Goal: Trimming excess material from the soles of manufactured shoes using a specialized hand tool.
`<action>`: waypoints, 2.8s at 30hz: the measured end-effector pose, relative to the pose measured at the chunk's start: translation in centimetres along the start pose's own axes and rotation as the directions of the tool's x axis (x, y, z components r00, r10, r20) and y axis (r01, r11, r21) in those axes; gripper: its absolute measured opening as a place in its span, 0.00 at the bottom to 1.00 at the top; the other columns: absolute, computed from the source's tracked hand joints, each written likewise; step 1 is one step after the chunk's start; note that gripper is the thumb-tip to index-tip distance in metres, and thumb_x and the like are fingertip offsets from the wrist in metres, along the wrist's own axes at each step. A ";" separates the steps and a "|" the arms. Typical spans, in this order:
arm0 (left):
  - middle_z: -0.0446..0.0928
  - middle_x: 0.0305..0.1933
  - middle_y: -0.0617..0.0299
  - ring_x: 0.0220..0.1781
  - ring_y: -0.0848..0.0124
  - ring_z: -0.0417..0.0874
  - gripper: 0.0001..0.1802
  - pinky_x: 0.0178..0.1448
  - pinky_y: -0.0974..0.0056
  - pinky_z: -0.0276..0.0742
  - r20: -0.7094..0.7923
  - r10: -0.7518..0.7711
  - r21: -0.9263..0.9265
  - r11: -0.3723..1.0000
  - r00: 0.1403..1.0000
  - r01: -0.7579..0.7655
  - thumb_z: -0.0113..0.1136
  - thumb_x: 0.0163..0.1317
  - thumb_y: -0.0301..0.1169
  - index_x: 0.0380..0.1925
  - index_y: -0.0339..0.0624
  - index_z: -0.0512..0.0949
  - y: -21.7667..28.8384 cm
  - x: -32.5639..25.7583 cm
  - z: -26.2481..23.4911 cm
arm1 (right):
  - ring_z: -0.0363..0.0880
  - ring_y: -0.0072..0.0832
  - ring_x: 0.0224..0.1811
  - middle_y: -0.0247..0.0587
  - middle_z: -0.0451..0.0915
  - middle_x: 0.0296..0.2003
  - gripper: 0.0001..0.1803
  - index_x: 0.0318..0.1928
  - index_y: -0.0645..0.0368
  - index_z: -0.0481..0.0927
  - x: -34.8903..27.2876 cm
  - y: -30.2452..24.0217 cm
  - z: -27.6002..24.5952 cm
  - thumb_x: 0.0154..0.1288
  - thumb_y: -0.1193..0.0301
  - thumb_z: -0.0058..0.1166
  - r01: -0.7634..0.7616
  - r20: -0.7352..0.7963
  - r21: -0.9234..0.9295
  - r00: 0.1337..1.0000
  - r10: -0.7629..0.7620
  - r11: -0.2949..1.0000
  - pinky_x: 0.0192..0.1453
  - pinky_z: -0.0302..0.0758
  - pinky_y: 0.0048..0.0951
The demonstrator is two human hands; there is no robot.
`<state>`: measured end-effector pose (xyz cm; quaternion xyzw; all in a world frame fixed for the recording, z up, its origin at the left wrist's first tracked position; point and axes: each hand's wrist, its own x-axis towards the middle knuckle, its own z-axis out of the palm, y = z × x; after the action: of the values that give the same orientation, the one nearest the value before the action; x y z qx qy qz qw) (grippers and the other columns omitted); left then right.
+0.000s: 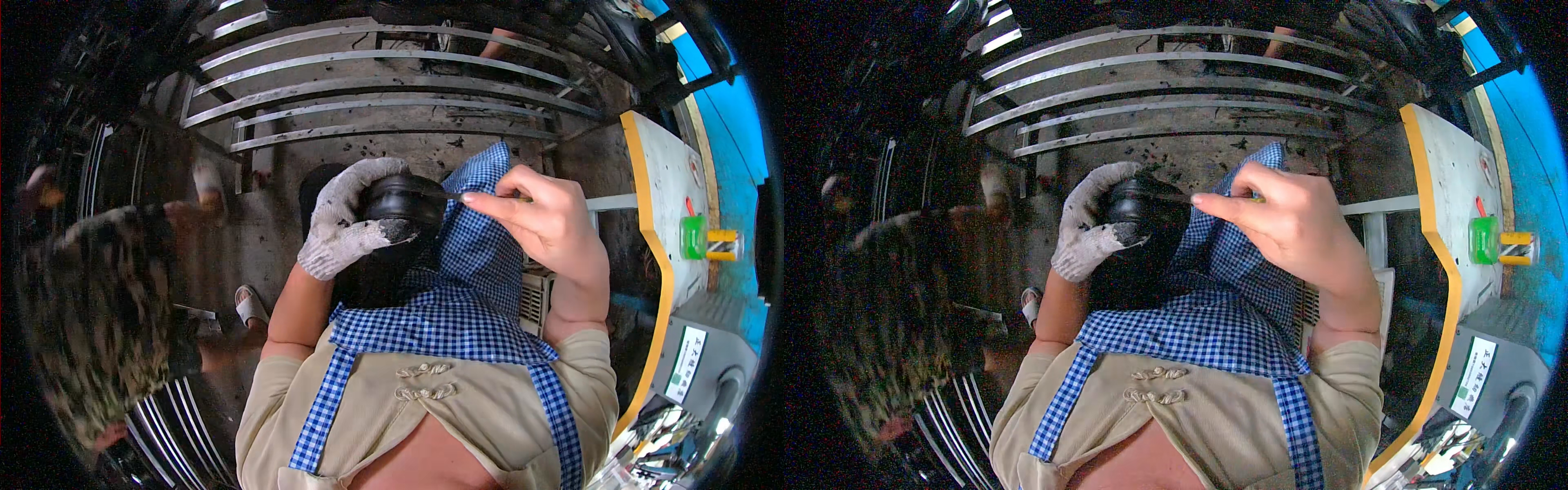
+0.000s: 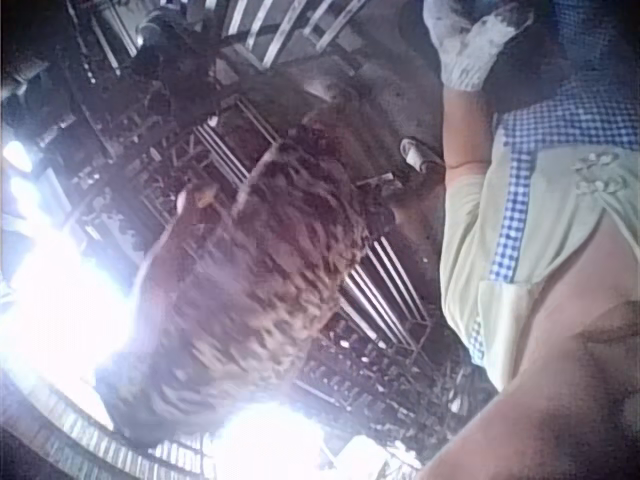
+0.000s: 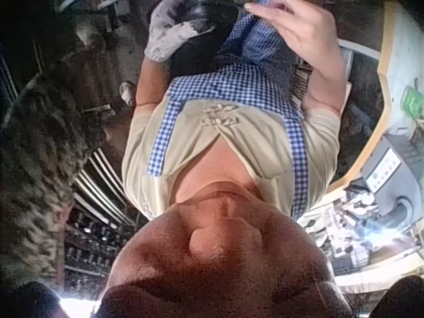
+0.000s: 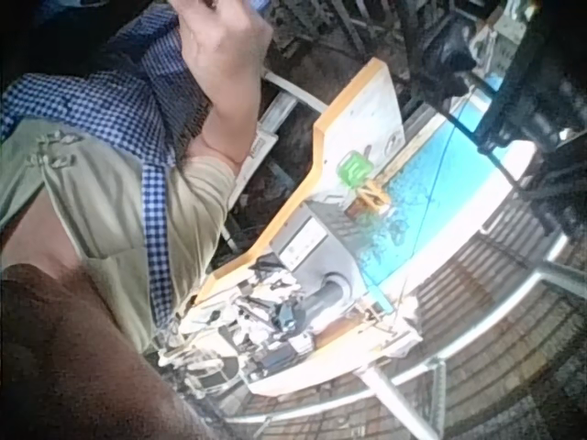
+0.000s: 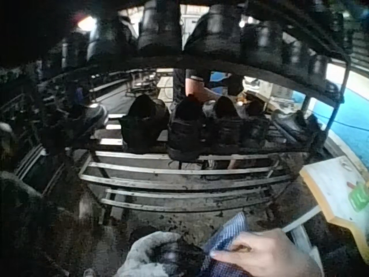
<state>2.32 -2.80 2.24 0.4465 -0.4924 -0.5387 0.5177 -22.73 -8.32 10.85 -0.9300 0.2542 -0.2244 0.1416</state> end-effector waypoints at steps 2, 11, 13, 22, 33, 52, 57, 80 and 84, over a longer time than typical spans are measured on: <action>0.77 0.49 0.56 0.52 0.67 0.77 0.41 0.58 0.63 0.72 0.004 0.009 0.010 1.000 1.000 -0.009 0.77 0.36 0.42 0.51 0.36 0.74 0.2 0.1 0.0 | 0.75 0.32 0.22 0.35 0.74 0.28 0.19 0.44 0.47 0.84 -0.4 0.2 -0.1 0.49 0.77 0.60 0.001 -0.005 0.024 1.000 0.000 1.000 0.26 0.73 0.32; 0.77 0.48 0.57 0.51 0.67 0.77 0.40 0.59 0.64 0.71 0.037 0.034 -0.008 0.999 0.999 -0.034 0.77 0.36 0.41 0.51 0.35 0.74 -0.3 0.3 0.1 | 0.75 0.32 0.24 0.34 0.73 0.27 0.16 0.42 0.46 0.84 0.2 -0.2 -0.4 0.50 0.75 0.60 0.015 0.019 -0.018 1.000 -0.014 1.000 0.26 0.72 0.31; 0.77 0.48 0.56 0.51 0.67 0.77 0.40 0.59 0.64 0.71 0.032 0.038 0.013 0.999 0.999 -0.039 0.77 0.36 0.41 0.51 0.34 0.74 -0.2 0.3 0.2 | 0.75 0.32 0.24 0.34 0.73 0.27 0.16 0.41 0.47 0.84 0.1 -0.2 -0.3 0.50 0.75 0.60 0.009 0.012 -0.013 1.000 -0.009 1.000 0.26 0.72 0.31; 0.77 0.49 0.55 0.50 0.67 0.78 0.42 0.57 0.63 0.73 0.013 -0.030 -0.019 0.999 0.999 0.030 0.76 0.36 0.43 0.52 0.34 0.73 0.5 0.4 0.4 | 0.75 0.30 0.23 0.33 0.74 0.27 0.16 0.41 0.47 0.85 -0.1 0.3 -0.2 0.50 0.76 0.60 0.006 -0.016 0.006 1.000 -0.006 1.000 0.26 0.73 0.31; 0.77 0.48 0.56 0.50 0.67 0.78 0.42 0.57 0.63 0.73 0.003 0.006 0.055 0.998 1.000 -0.006 0.77 0.35 0.43 0.52 0.35 0.74 -0.3 0.7 0.0 | 0.76 0.30 0.22 0.34 0.74 0.27 0.16 0.42 0.46 0.84 -0.1 0.4 -0.2 0.50 0.76 0.59 0.007 -0.002 -0.024 1.000 -0.007 1.000 0.25 0.73 0.31; 0.77 0.48 0.55 0.51 0.66 0.78 0.42 0.58 0.63 0.72 -0.012 0.011 0.056 0.998 1.000 -0.010 0.77 0.35 0.45 0.52 0.36 0.74 0.3 0.3 0.0 | 0.74 0.30 0.22 0.38 0.74 0.27 0.18 0.45 0.52 0.83 0.6 0.1 1.4 0.52 0.79 0.60 -0.023 -0.100 0.094 0.994 0.032 0.995 0.25 0.71 0.29; 0.75 0.50 0.57 0.53 0.67 0.76 0.40 0.57 0.63 0.72 -0.116 0.021 -0.067 0.997 0.993 -0.029 0.76 0.36 0.40 0.53 0.37 0.73 0.9 0.6 -1.2 | 0.76 0.32 0.25 0.40 0.76 0.28 0.27 0.56 0.55 0.75 -1.3 2.1 4.2 0.53 0.70 0.65 -0.093 -0.180 0.348 0.970 0.164 0.933 0.29 0.74 0.31; 0.66 0.60 0.60 0.58 0.70 0.68 0.26 0.60 0.68 0.65 -0.560 -0.184 -0.454 0.883 0.808 -0.114 0.44 0.71 0.43 0.64 0.43 0.62 -3.9 3.2 -6.7 | 0.64 0.13 0.15 0.38 0.77 0.40 0.28 0.56 0.60 0.67 -6.4 5.2 11.9 0.60 0.60 0.58 -0.189 0.222 0.974 0.730 0.647 -0.121 0.12 0.55 0.14; 0.64 0.64 0.61 0.63 0.68 0.65 0.28 0.65 0.63 0.62 -0.465 -0.144 -0.367 0.929 0.874 -0.042 0.44 0.70 0.47 0.66 0.46 0.60 -5.3 3.2 -6.1 | 0.68 0.17 0.17 0.40 0.77 0.43 0.31 0.59 0.58 0.65 -7.4 4.8 10.5 0.58 0.60 0.59 -0.220 0.225 0.971 0.733 0.642 -0.090 0.13 0.58 0.15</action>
<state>7.56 -6.51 -3.66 0.4755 -0.2260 -0.5058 0.6834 -25.23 -6.81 -2.54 -0.3965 0.3469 -0.4171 0.7406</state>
